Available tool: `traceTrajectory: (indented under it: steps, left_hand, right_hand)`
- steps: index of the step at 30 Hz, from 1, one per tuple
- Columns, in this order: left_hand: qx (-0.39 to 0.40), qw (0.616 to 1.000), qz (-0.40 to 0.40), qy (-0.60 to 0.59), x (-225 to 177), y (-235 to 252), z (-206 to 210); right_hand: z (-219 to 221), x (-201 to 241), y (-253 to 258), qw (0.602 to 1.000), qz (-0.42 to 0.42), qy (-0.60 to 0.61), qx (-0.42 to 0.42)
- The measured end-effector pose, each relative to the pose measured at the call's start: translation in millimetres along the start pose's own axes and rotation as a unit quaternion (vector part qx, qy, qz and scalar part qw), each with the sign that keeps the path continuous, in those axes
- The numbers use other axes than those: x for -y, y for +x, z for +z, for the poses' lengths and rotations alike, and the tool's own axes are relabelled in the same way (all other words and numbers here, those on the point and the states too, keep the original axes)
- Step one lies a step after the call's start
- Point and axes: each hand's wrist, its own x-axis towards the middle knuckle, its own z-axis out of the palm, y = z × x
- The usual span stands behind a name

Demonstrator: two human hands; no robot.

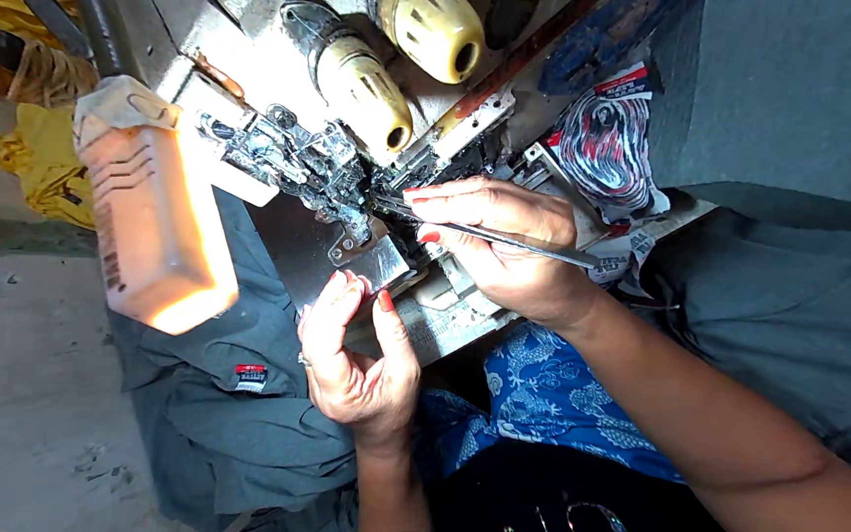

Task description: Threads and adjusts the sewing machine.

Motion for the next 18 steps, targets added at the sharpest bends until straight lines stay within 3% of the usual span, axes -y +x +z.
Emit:
traceTrajectory:
  steps: [8, 14, 18]
  left_hand:
    - [0.003, 1.0, -0.004, 0.0, -0.5, 0.3, -0.5]
    - [0.0, 1.0, -0.006, -0.008, -0.6, 0.0, 0.0]
    - [-0.005, 1.0, -0.007, -0.003, -1.3, 0.3, 0.7]
  right_hand:
    - [-5.0, 1.4, -3.4, 0.999, 0.016, 0.041, -0.016]
    - [0.7, 21.2, 2.7, 0.978, 0.169, 0.079, -0.094]
    - [10.5, 24.9, 8.8, 0.966, 0.205, 0.079, -0.135]
